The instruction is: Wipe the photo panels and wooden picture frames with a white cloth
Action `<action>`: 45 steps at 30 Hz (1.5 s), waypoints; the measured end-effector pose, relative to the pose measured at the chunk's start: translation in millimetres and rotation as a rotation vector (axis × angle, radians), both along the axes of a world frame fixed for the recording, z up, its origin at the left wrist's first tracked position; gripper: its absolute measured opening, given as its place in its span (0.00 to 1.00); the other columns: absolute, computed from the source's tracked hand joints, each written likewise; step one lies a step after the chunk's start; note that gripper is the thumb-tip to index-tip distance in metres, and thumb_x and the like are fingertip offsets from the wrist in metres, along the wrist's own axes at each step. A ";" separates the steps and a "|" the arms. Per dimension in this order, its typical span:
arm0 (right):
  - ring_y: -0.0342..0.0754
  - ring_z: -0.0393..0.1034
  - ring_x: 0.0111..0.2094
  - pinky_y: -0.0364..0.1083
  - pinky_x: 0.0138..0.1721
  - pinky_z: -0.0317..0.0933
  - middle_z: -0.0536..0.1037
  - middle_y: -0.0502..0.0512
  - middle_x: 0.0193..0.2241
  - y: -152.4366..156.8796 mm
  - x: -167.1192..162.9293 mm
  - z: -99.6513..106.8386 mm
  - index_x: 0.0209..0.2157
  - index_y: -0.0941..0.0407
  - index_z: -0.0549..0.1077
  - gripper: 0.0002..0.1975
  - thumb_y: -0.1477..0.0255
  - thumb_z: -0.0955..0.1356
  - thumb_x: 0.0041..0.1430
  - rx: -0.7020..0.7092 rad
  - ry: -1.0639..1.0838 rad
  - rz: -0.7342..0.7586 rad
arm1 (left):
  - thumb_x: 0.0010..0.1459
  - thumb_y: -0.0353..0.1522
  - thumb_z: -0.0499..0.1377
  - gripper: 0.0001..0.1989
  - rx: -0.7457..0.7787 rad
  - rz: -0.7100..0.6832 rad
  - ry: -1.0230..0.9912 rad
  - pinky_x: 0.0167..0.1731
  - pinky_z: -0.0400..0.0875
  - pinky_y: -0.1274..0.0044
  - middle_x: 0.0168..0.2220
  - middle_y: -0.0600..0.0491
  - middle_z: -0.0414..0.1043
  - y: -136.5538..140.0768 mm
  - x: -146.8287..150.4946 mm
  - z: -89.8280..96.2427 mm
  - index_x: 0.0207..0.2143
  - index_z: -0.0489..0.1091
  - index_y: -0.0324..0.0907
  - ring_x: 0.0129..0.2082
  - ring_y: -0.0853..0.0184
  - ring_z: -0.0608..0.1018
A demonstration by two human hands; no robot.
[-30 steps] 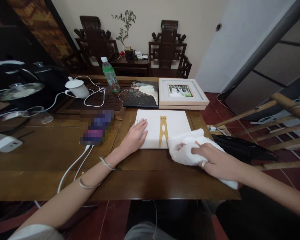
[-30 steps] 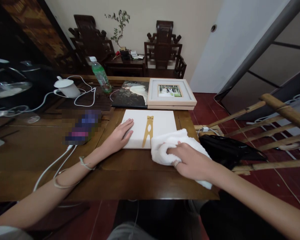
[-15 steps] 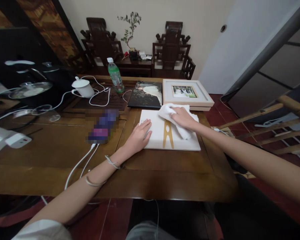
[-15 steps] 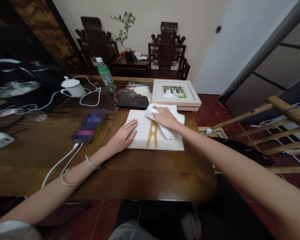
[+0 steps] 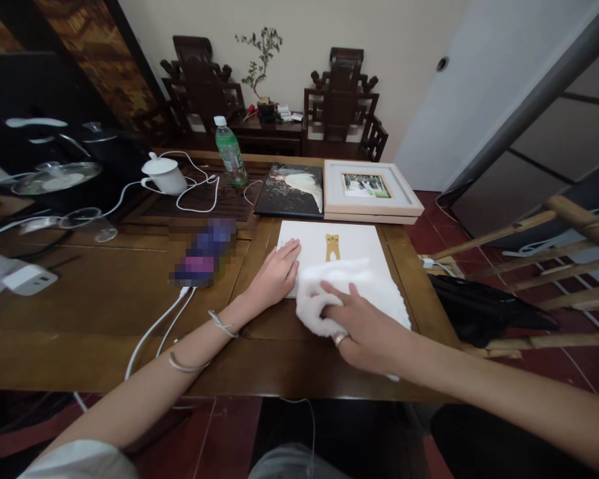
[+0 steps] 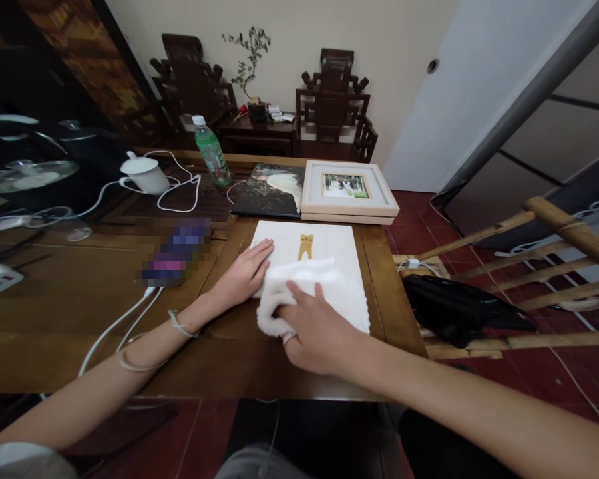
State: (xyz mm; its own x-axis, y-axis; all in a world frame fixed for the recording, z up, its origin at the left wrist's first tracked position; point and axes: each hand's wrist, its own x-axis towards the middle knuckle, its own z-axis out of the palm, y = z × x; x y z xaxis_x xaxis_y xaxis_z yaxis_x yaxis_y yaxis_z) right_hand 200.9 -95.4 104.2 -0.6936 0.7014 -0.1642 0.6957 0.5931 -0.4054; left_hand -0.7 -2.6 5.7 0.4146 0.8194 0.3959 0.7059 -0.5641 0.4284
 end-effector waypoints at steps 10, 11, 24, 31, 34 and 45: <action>0.51 0.70 0.31 0.48 0.33 0.61 0.78 0.62 0.32 82.6 -0.5 -2.2 0.37 0.60 0.74 0.16 0.78 0.60 0.49 0.166 0.003 -0.116 | 0.61 0.25 0.45 0.23 -0.002 -0.022 0.002 0.60 0.57 0.57 0.60 0.40 0.61 2.0 -2.5 -2.3 0.58 0.61 0.36 0.63 0.57 0.61; 0.51 0.70 0.32 0.47 0.34 0.60 0.78 0.62 0.33 96.5 -1.0 -3.3 0.38 0.60 0.74 0.16 0.79 0.60 0.49 0.191 0.025 -0.106 | 0.61 0.25 0.45 0.23 -0.005 -0.022 0.002 0.60 0.57 0.57 0.61 0.40 0.61 1.9 -2.6 -1.6 0.59 0.61 0.36 0.63 0.58 0.61; 0.60 0.45 0.64 0.70 0.57 0.42 0.71 0.69 0.52 51.2 -0.7 -19.3 0.45 0.60 0.71 0.20 0.78 0.61 0.49 0.247 -0.065 0.014 | 0.61 0.25 0.45 0.24 0.002 -0.038 -0.014 0.61 0.56 0.58 0.61 0.40 0.61 4.0 -5.2 -5.4 0.59 0.60 0.37 0.63 0.58 0.61; 0.62 0.61 0.56 0.64 0.54 0.53 0.75 0.64 0.47 -2.4 -0.7 12.6 0.36 0.57 0.74 0.14 0.77 0.62 0.48 0.059 -0.087 0.079 | 0.61 0.24 0.45 0.23 0.008 -0.031 -0.032 0.60 0.57 0.57 0.60 0.42 0.62 2.9 -2.9 -2.4 0.58 0.62 0.38 0.62 0.58 0.62; 0.57 0.71 0.40 0.55 0.42 0.62 0.78 0.64 0.38 12.6 0.2 18.8 0.35 0.57 0.74 0.14 0.77 0.61 0.48 0.041 -0.136 0.012 | 0.61 0.25 0.45 0.23 -0.015 -0.022 -0.028 0.61 0.56 0.58 0.60 0.41 0.61 2.5 -2.6 -2.0 0.58 0.62 0.37 0.63 0.58 0.61; 0.57 0.70 0.40 0.53 0.39 0.60 0.76 0.67 0.42 112.2 -14.5 1.6 0.45 0.60 0.73 0.19 0.75 0.59 0.54 0.259 -0.130 -0.220 | 0.65 0.33 0.45 0.21 -0.074 -0.007 -0.227 0.61 0.56 0.61 0.60 0.41 0.62 -0.7 -0.3 9.1 0.58 0.61 0.37 0.61 0.59 0.63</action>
State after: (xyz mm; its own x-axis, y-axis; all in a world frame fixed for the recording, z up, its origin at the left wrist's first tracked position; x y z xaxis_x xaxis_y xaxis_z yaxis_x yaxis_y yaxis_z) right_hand 186.4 16.8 105.8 -0.5062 0.8616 -0.0384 0.8541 0.4946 -0.1609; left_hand -1.0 -3.3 14.9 0.3275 0.8470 0.4188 0.5832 -0.5299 0.6157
